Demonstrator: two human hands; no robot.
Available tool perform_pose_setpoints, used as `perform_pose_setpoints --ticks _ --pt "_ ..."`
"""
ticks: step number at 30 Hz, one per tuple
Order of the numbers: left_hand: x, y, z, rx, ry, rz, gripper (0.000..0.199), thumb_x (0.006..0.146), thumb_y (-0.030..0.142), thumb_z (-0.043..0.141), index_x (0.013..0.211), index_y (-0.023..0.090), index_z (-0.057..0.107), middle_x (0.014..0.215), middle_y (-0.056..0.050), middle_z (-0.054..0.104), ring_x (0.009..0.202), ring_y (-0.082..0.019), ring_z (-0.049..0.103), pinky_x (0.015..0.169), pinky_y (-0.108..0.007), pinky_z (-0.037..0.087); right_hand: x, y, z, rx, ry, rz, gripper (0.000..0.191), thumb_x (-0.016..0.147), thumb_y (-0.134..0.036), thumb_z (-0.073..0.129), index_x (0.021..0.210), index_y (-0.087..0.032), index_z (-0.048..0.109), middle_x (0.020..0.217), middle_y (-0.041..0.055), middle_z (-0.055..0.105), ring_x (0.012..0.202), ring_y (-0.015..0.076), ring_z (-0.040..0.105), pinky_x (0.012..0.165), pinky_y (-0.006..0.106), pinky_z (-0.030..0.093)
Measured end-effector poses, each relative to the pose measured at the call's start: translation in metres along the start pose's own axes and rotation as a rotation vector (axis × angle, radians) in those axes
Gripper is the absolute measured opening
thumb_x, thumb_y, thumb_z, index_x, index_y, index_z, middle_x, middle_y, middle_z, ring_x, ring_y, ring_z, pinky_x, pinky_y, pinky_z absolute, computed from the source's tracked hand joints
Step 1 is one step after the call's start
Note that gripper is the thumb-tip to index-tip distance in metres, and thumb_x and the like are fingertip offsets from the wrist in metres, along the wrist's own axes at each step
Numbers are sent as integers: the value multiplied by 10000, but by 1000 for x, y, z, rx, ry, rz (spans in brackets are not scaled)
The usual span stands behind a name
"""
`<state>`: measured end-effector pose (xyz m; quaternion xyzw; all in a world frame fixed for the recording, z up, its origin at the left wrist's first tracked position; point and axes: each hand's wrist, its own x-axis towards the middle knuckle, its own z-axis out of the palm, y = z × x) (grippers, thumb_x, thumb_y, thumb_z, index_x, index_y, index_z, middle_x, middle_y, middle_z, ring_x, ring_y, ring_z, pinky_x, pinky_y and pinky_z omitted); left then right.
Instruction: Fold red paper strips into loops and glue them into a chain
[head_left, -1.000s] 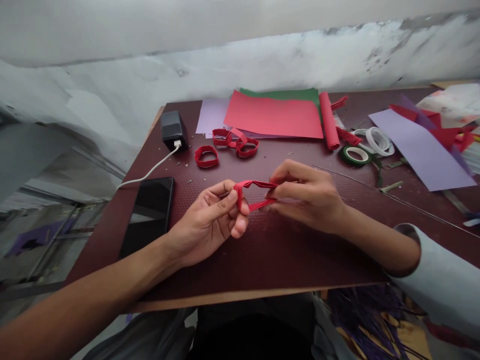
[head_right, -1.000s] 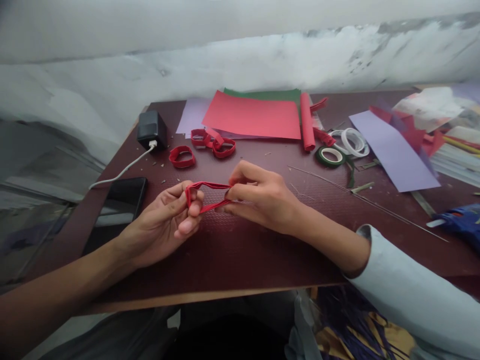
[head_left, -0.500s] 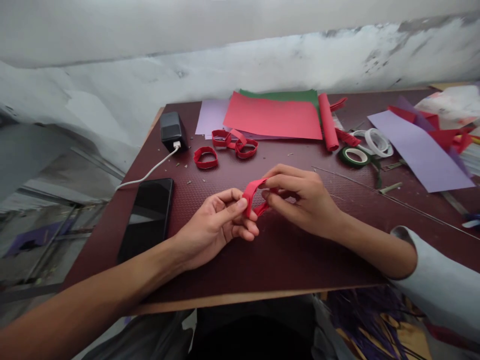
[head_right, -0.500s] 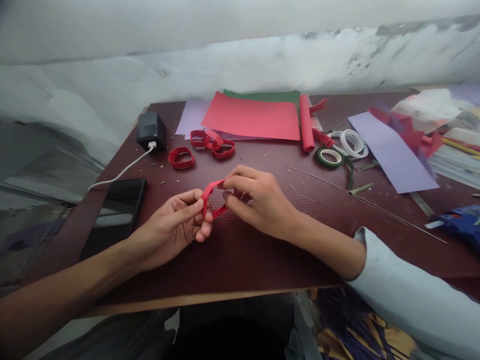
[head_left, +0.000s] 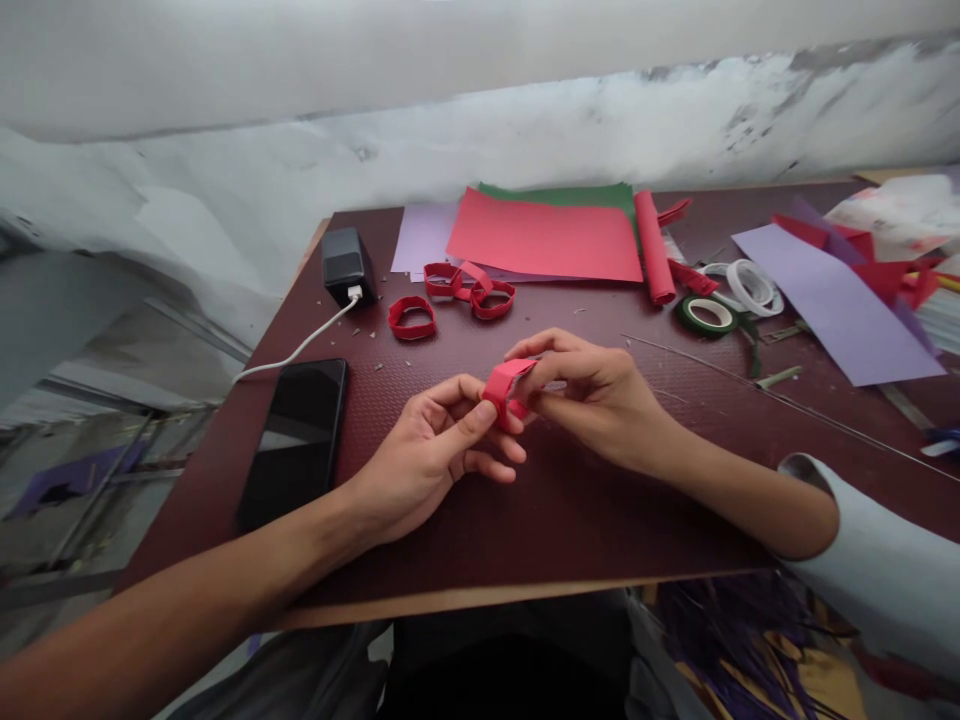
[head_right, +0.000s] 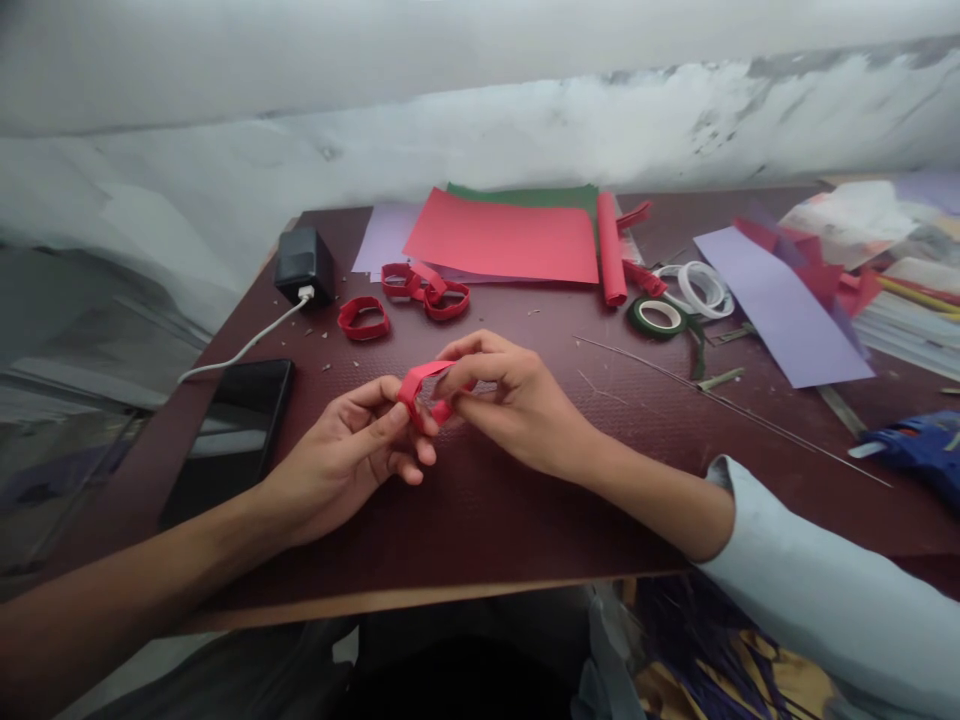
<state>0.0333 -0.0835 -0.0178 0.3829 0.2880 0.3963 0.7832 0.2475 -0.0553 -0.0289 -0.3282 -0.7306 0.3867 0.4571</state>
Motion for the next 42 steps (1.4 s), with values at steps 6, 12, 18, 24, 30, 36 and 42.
perform_pose_setpoints --ticks 6,12,18,24,30,36,42 --pt "1 -1 1 -17 23 44 160 921 266 834 907 152 722 929 -22 785 796 -124 780 672 -178 647 -1 5 6 35 126 36 182 910 -141 704 906 -224 542 1040 37 716 900 147 710 682 246 569" --pt "3 -1 1 1 52 68 216 884 293 873 882 147 714 886 -28 787 800 -130 779 694 -177 637 -1 11 7 70 96 84 286 939 -232 699 1137 -253 493 1047 22 714 776 123 730 670 255 607" --pt "2 -4 0 59 104 65 308 841 353 909 868 141 687 829 -42 783 759 -130 772 699 -190 635 1 13 2 -112 -36 121 266 1011 -241 580 1269 -205 526 668 -94 598 511 89 609 554 223 517" --pt "1 3 -2 206 124 144 370 833 443 898 862 127 707 799 -54 765 652 -129 740 620 -205 600 8 17 -6 -334 -91 -223 178 1021 -287 634 1143 -173 694 786 -18 640 628 95 573 589 234 502" --pt "7 63 -30 389 333 429 233 861 301 872 818 120 732 732 -62 761 587 -129 712 560 -207 580 44 15 -2 -412 -109 -215 251 1034 -350 623 1176 -165 715 1051 73 661 747 116 611 655 270 540" --pt "9 102 -56 367 585 508 129 919 103 779 885 135 659 717 -32 759 608 -139 752 603 -220 615 96 14 51 -747 -258 -83 289 1010 -282 602 1262 -188 708 1321 147 624 1022 231 639 878 378 518" --pt "10 96 -67 369 505 387 162 900 78 802 961 117 657 724 -58 765 646 -162 784 648 -228 634 108 24 74 -653 -187 -23 105 953 -209 609 939 -163 702 1197 147 617 910 214 599 747 339 472"
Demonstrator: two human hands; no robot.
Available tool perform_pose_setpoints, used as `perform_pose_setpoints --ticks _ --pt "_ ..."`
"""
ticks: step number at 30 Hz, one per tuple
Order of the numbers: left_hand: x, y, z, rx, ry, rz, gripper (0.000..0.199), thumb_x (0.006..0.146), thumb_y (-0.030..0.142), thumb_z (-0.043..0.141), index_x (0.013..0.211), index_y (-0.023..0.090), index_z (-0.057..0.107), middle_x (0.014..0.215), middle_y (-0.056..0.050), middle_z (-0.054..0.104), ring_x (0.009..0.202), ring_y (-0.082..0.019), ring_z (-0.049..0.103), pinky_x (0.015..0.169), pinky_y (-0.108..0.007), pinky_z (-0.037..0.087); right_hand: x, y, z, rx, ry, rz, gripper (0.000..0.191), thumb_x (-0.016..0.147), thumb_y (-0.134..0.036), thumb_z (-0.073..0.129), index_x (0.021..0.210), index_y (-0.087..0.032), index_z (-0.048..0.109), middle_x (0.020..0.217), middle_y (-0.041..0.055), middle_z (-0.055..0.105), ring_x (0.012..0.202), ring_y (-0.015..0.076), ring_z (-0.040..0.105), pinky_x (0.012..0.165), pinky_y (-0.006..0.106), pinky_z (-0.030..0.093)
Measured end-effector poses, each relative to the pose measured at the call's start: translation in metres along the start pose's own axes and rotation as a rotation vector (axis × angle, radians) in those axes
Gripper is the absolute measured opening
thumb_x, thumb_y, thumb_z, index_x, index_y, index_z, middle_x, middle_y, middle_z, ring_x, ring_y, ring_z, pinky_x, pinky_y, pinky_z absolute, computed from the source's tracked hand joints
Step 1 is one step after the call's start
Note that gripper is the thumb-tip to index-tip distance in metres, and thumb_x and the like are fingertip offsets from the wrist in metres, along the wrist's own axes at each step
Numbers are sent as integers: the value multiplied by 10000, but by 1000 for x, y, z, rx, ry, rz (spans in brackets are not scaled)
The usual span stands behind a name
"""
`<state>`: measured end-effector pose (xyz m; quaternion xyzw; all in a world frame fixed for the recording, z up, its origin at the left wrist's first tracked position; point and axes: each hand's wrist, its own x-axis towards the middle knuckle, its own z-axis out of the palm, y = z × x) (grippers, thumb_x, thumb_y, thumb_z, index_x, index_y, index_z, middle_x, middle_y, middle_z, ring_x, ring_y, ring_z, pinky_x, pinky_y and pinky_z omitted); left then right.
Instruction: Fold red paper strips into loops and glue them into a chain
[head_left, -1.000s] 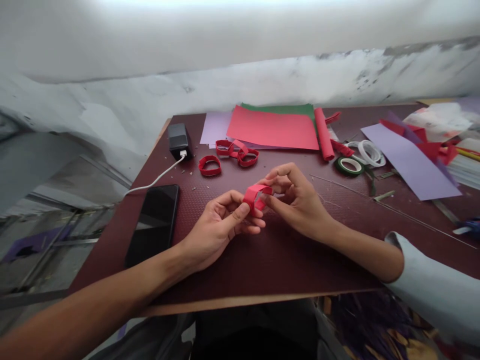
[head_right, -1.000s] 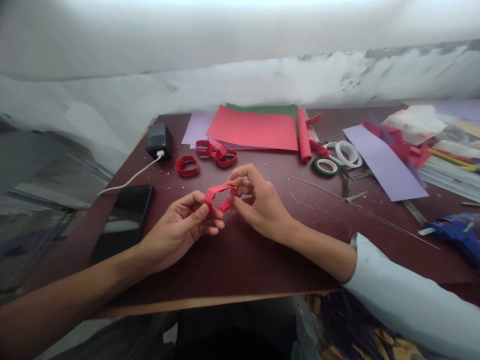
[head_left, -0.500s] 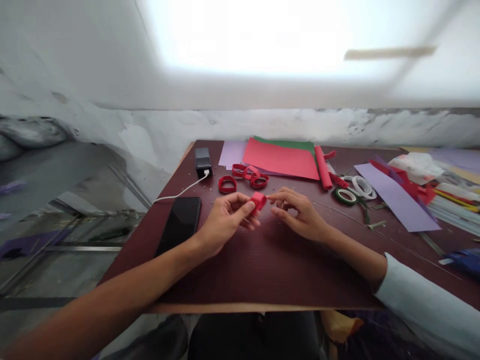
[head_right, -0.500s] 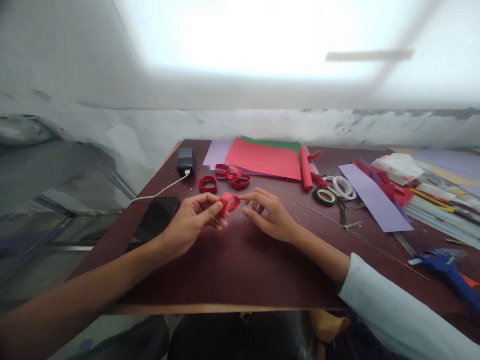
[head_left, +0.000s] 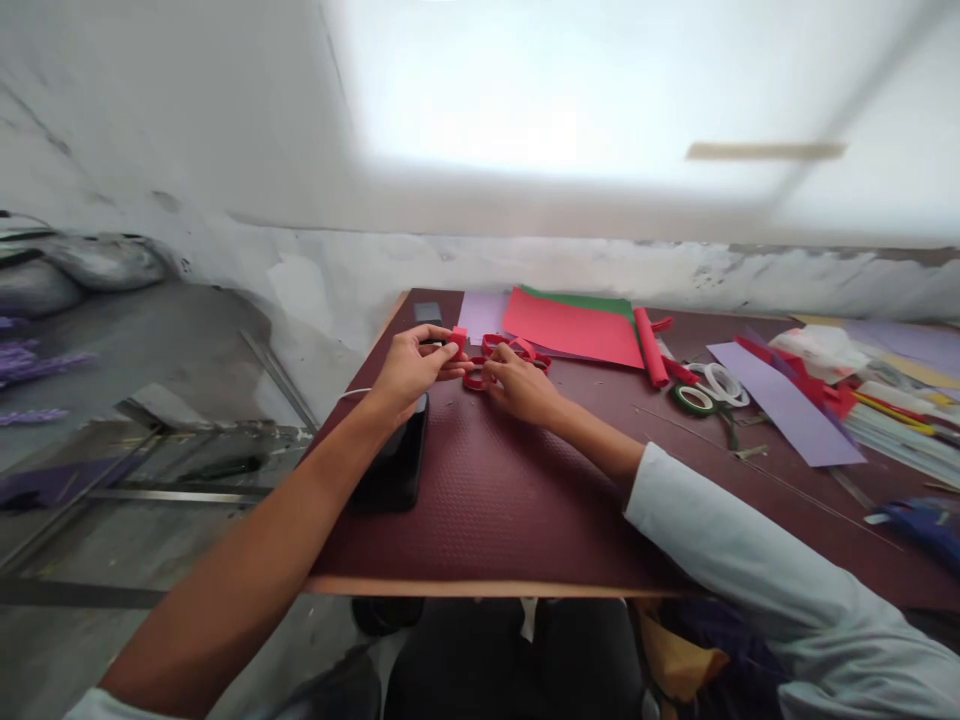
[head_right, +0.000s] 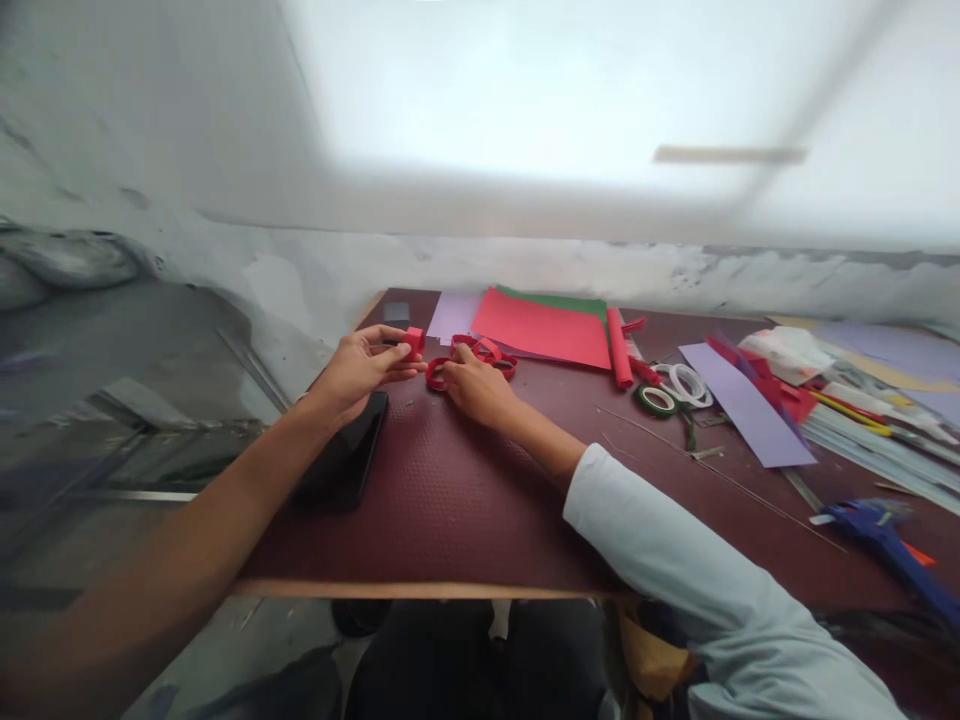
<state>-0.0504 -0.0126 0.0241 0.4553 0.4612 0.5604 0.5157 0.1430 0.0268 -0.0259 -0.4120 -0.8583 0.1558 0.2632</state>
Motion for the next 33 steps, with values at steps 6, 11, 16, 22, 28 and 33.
perform_pose_setpoints --ticks 6,11,16,22,28,33 --pt "-8 -11 6 -1 -224 -135 268 884 93 821 1118 121 693 731 -86 779 653 -209 801 602 -234 633 -44 21 -31 371 217 59 227 989 -412 619 896 -214 559 840 14 582 692 137 534 635 297 482" --pt "-20 -21 21 -14 -356 -217 354 912 86 783 1235 133 645 773 -87 797 716 -210 820 660 -240 654 -70 22 -55 740 336 125 406 958 -631 615 916 -257 461 773 -52 547 565 98 517 494 245 451" --pt "-31 -26 31 -17 -400 -271 514 920 83 759 1368 158 519 852 -104 824 794 -220 831 730 -272 661 -77 6 -57 1218 196 193 391 870 -500 818 912 -230 539 732 -61 623 499 65 517 442 203 408" --pt "-38 -25 37 9 -400 -219 586 880 157 838 1350 166 488 799 -70 814 735 -198 815 708 -251 645 -77 7 -41 1322 136 342 440 817 -489 881 912 -199 564 704 -54 648 500 62 568 423 178 430" --pt "-38 -28 39 18 -396 -259 712 821 221 907 1398 173 492 825 -66 823 739 -206 812 684 -254 641 -80 5 -39 1288 34 158 338 918 -453 802 908 -197 581 700 -63 641 471 62 573 418 191 485" --pt "-39 -32 40 20 -416 -263 551 680 363 1007 1070 126 698 873 -77 828 749 -170 796 684 -219 635 -87 0 -42 993 -45 -48 242 992 -415 716 948 -187 648 622 -52 595 478 74 552 447 200 463"
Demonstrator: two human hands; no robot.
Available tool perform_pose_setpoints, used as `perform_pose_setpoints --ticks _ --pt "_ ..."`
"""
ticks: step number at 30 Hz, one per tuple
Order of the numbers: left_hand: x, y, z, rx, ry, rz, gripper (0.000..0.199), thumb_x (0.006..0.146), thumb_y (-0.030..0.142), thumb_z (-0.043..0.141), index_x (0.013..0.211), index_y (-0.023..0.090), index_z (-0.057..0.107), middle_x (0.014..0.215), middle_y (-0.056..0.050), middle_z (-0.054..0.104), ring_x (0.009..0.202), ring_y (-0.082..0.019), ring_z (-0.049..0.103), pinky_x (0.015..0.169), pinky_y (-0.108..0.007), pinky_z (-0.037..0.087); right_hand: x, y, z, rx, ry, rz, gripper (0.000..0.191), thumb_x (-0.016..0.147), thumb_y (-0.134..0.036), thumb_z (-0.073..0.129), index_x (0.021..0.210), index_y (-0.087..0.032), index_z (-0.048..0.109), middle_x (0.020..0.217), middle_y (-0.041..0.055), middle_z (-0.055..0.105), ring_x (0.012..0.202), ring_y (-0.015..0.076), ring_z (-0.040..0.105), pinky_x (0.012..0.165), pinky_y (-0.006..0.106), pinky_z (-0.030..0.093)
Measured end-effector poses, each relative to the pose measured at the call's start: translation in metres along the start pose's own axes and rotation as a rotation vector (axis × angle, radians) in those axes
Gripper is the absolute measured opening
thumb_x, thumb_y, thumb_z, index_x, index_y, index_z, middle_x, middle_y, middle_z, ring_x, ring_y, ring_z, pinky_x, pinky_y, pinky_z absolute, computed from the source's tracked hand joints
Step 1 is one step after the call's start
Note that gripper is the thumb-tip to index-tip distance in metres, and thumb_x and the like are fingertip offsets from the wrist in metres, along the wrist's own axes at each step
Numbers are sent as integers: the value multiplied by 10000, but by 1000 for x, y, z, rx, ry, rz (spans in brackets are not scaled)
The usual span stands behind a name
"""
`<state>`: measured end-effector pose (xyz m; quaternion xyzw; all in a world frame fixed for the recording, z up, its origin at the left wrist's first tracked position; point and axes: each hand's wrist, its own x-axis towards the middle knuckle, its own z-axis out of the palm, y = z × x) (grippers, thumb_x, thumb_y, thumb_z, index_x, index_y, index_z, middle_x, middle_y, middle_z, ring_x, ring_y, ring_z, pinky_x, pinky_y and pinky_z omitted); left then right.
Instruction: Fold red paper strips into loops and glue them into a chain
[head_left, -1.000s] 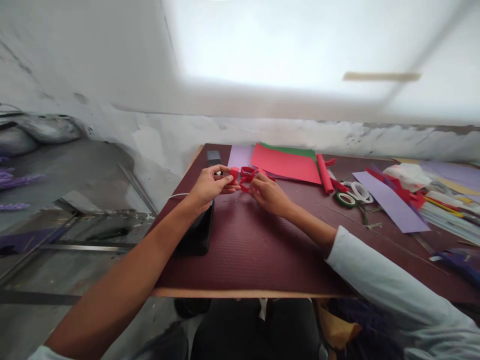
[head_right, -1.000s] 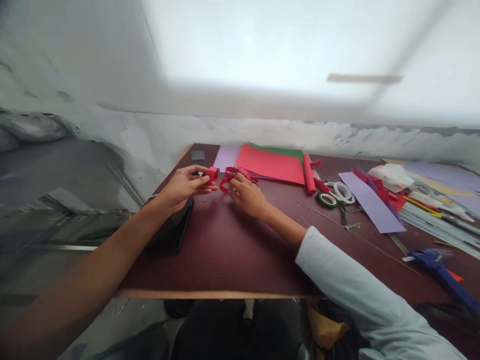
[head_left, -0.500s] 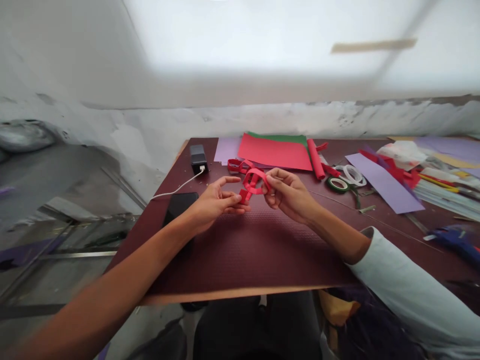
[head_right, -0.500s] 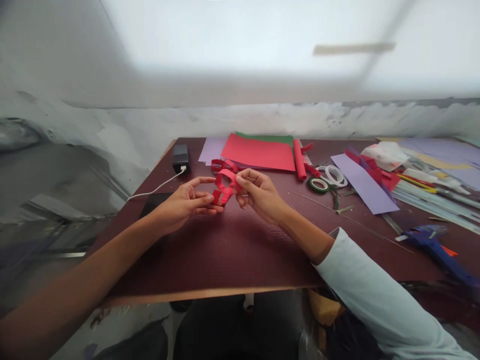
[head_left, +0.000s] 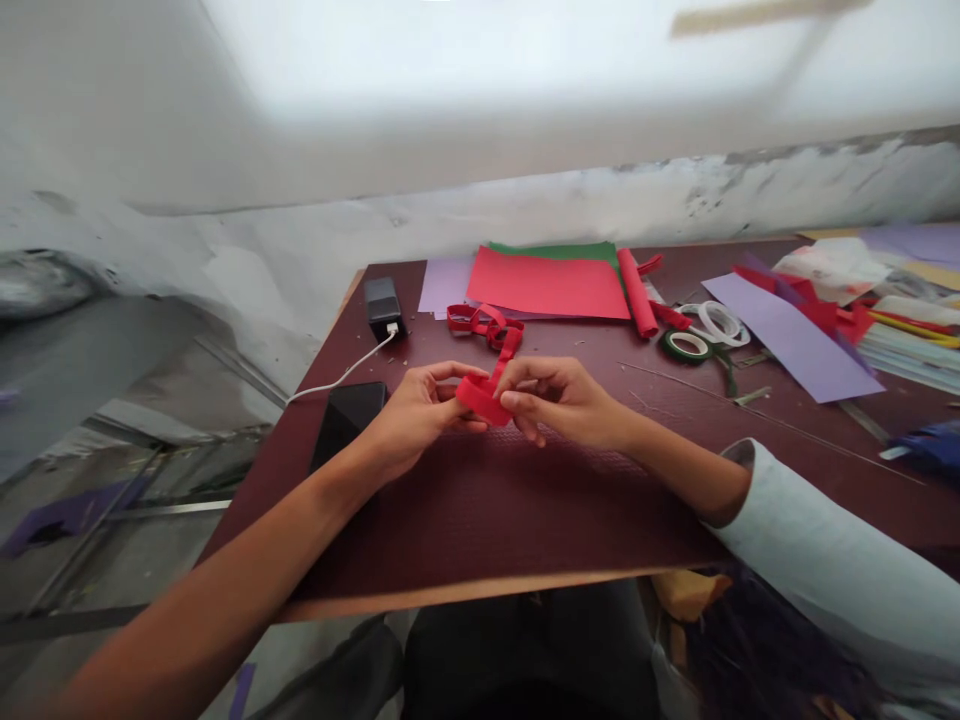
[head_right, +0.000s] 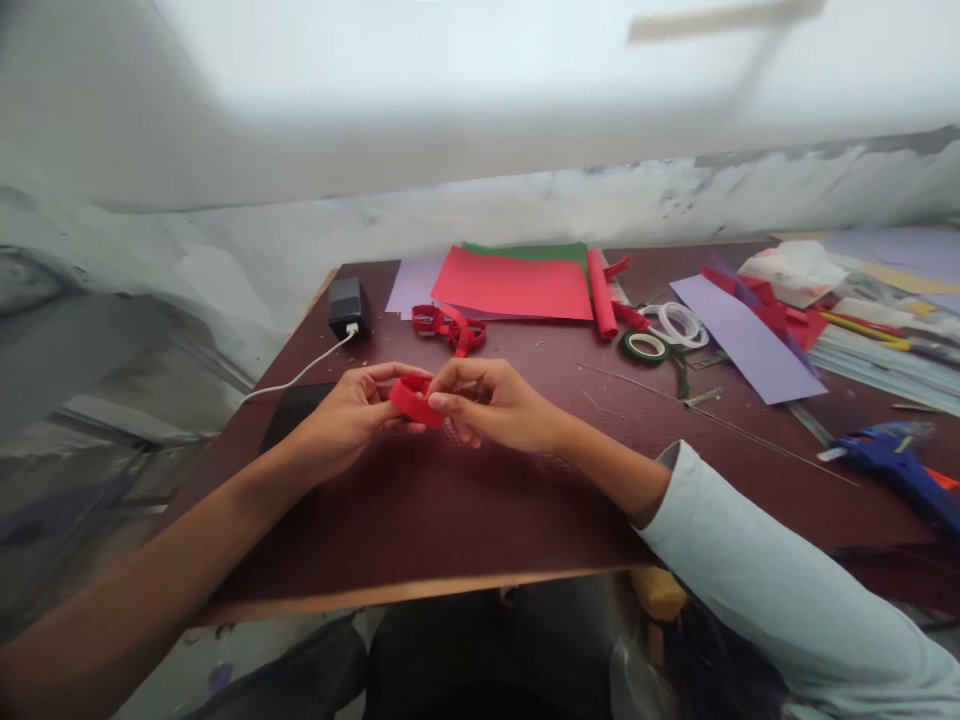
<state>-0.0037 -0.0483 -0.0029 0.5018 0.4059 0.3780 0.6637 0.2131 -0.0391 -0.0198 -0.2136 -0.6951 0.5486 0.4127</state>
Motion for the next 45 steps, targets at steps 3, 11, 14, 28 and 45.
perform_pose_setpoints --ticks 3,11,14,28,45 --pt "0 0 2 12 5 55 525 694 383 998 1064 140 717 883 -67 835 771 -166 794 663 -212 626 4 5 -15 -250 341 -90 236 972 -414 730 1053 -197 684 817 -8 629 535 56 513 447 191 427" --pt "2 -2 4 1 -38 158 432 766 317 955 1079 156 705 935 -57 836 781 -155 785 693 -226 632 18 30 -53 -94 472 378 686 702 -287 929 1294 -186 598 1190 126 681 732 138 670 513 260 591" --pt "3 -4 2 -26 -47 173 419 780 301 943 1094 167 700 930 -51 833 765 -155 782 708 -244 636 20 30 -49 62 445 292 592 678 -263 934 1195 -180 658 1090 97 728 841 160 704 640 282 635" --pt "2 -3 2 -35 -138 60 222 895 245 783 1099 182 722 1047 -75 838 937 -209 817 872 -310 649 15 16 -39 -244 412 60 110 878 -271 689 851 -197 613 667 -50 553 554 80 509 451 220 424" --pt "-7 -1 10 128 -33 137 236 892 371 835 952 184 703 924 -46 779 828 -201 791 827 -359 668 5 5 -19 -394 333 -37 132 936 -262 626 841 -215 547 762 -22 554 654 100 482 554 248 409"
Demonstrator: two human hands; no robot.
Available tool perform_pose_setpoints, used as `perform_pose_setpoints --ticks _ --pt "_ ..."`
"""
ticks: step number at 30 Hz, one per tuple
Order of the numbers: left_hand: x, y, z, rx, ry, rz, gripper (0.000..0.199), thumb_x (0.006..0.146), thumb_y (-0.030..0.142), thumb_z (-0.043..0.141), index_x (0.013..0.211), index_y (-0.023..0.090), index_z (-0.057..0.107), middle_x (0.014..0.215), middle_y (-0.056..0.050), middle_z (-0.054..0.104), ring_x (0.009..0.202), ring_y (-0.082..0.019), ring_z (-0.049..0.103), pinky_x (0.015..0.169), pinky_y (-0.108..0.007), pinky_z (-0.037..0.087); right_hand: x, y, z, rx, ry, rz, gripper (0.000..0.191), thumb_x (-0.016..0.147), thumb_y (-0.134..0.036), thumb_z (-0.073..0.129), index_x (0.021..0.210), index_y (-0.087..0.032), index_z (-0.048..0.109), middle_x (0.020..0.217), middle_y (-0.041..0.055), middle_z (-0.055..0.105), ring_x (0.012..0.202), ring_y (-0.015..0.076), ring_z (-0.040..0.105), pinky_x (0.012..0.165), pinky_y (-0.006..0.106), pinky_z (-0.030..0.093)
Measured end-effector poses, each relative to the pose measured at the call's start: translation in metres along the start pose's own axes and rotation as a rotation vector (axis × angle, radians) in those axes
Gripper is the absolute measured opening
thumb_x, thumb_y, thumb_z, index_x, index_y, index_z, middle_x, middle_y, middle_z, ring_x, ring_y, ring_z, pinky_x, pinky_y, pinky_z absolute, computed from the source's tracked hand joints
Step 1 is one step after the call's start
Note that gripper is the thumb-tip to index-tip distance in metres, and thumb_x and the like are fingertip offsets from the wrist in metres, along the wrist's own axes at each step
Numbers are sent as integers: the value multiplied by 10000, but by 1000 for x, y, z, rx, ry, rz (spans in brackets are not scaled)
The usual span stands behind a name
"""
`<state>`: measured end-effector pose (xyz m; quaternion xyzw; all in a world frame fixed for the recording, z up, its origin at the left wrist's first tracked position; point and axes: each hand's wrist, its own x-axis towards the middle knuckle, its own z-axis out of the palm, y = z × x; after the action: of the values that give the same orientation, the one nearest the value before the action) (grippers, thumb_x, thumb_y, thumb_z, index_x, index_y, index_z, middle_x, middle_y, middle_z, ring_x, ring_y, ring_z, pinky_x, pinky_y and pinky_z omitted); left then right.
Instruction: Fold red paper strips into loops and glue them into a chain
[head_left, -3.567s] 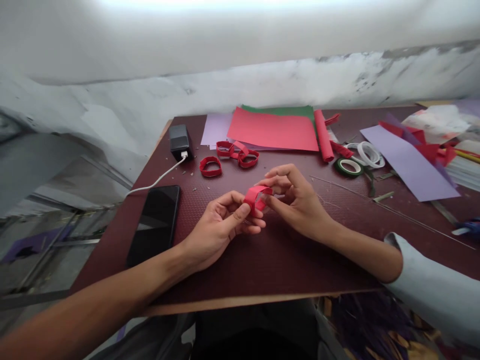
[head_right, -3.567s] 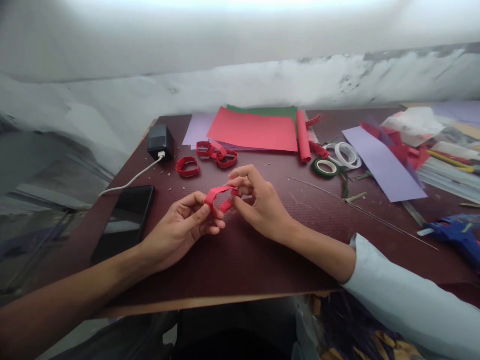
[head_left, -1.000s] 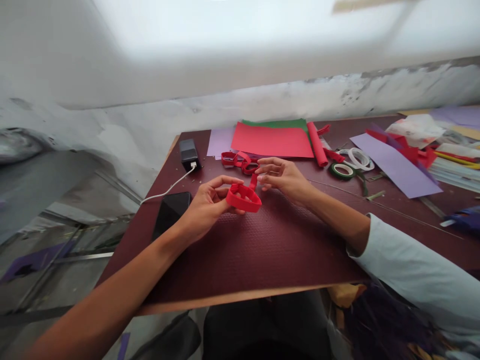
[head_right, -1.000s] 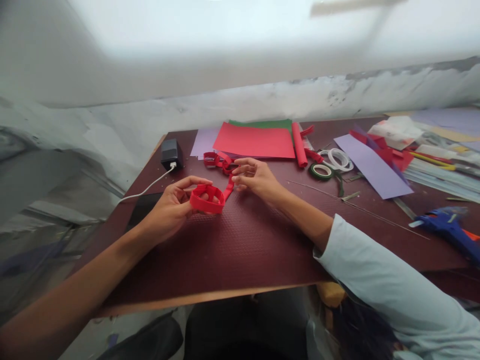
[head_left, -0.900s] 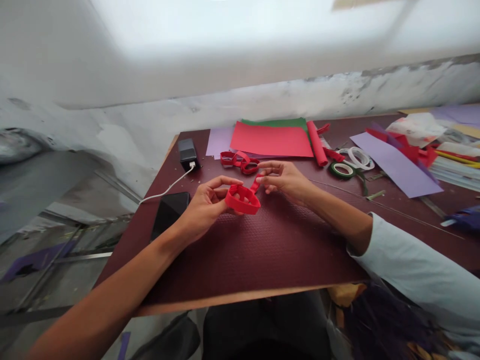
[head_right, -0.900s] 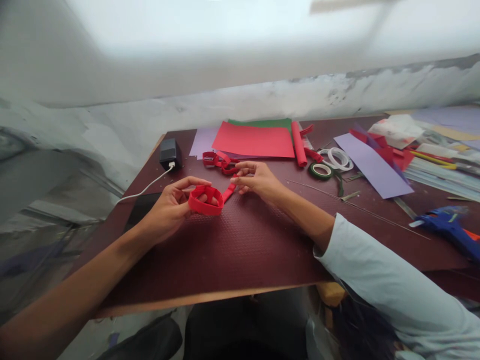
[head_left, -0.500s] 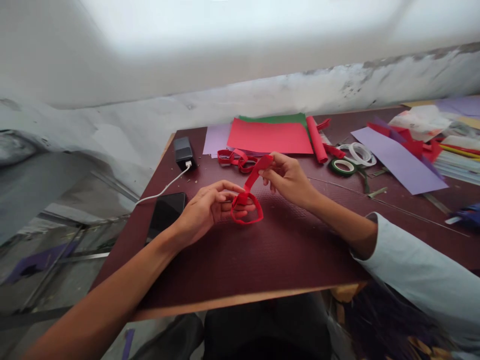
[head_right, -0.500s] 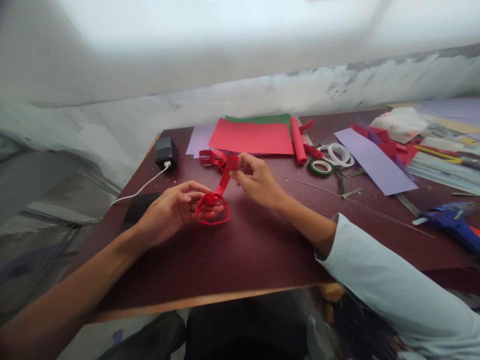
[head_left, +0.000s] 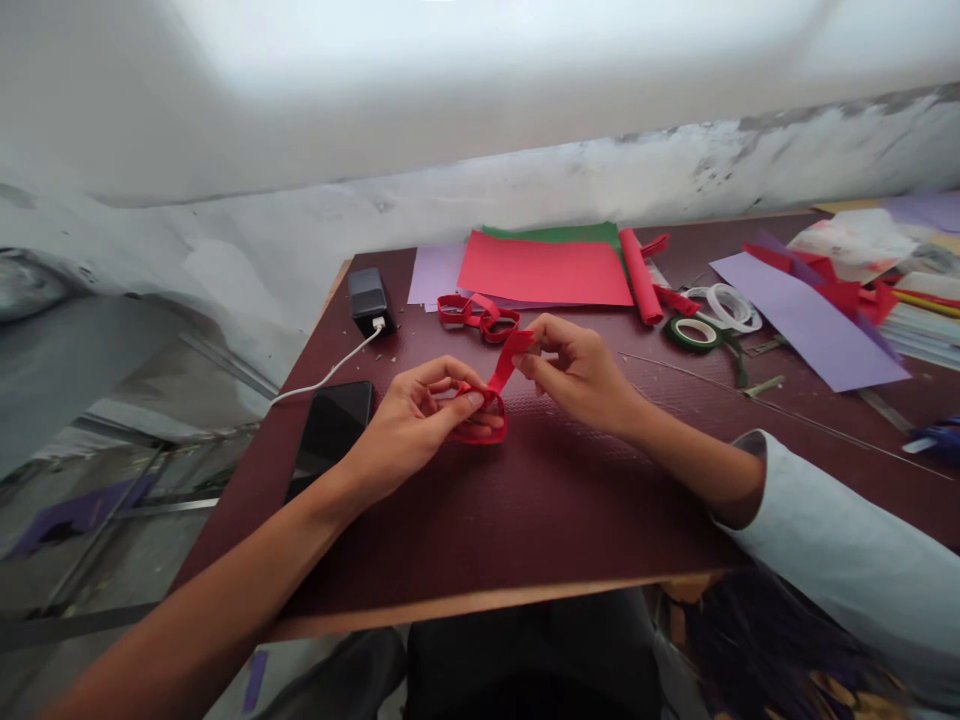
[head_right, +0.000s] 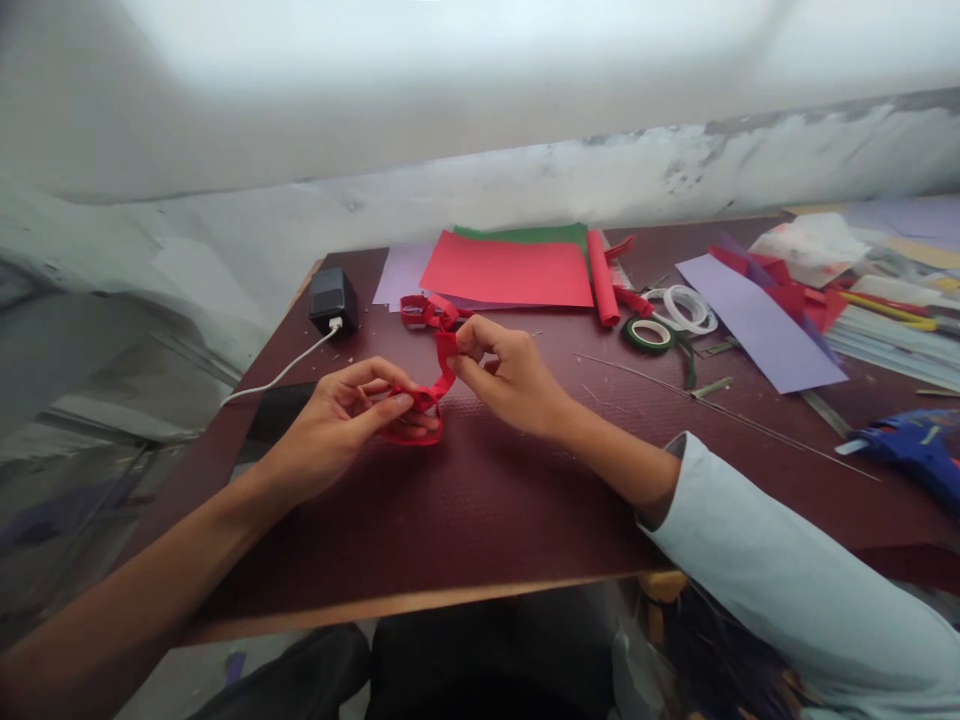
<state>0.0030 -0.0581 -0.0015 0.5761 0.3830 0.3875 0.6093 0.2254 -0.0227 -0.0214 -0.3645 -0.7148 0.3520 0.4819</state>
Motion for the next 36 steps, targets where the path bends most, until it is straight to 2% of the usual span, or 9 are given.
perform_pose_setpoints --ticks 4,6,9,12,17,19,23,30,36 --pt "-1 0 -1 238 94 189 139 861 332 847 880 209 785 1244 -102 676 1349 -274 602 1012 -337 576 -1 -4 -1 -61 -17 -65 123 930 -222 607 829 -220 537 729 -35 522 638 95 461 548 233 405" --pt "0 2 -2 268 112 228 107 844 308 860 859 219 804 1315 -101 638 1447 -286 507 1086 -352 523 -2 -6 -1 -70 -20 -79 123 929 -207 598 828 -222 528 725 -40 517 625 91 461 547 229 416" --pt "0 5 -2 222 114 299 68 849 272 857 865 223 812 1207 -72 701 1286 -238 620 1089 -340 505 -2 -8 0 -65 -24 -98 131 930 -189 589 825 -224 519 716 -46 503 606 89 464 539 229 419" --pt "0 7 -1 184 151 324 67 875 261 843 907 212 810 969 -32 763 940 -168 707 877 -275 566 -4 -11 1 -61 -24 -120 123 948 -188 590 844 -225 536 713 -43 537 608 94 496 554 230 437" --pt "-3 8 -1 106 142 260 171 870 268 868 1004 201 786 829 6 766 629 -87 668 578 -181 524 -10 -16 2 -63 -24 -218 86 992 -280 651 953 -223 600 1057 76 770 791 141 678 639 259 532" --pt "-3 8 -2 45 93 204 248 861 285 880 1057 204 752 826 16 767 504 -66 630 476 -172 486 -12 -17 3 -28 -65 -260 91 1000 -291 668 965 -226 615 1060 78 785 766 136 688 613 256 526" --pt "-3 8 -4 -68 29 100 275 842 318 903 991 181 715 800 -6 779 576 -137 750 498 -175 541 -13 -16 4 29 -117 -273 112 983 -327 728 968 -221 695 869 35 739 710 127 651 573 246 493" --pt "0 8 -3 -171 9 23 335 792 366 941 884 154 698 696 11 735 551 -125 740 452 -133 509 -8 -13 -3 137 -163 -330 163 956 -212 758 1114 -242 786 910 20 661 690 93 569 528 213 444" --pt "1 5 -3 -190 28 1 364 794 355 940 965 187 665 716 36 750 488 -122 718 404 -137 490 -14 -14 3 316 -235 -138 69 1018 -232 663 1071 -219 705 855 -21 606 529 54 585 456 196 478"
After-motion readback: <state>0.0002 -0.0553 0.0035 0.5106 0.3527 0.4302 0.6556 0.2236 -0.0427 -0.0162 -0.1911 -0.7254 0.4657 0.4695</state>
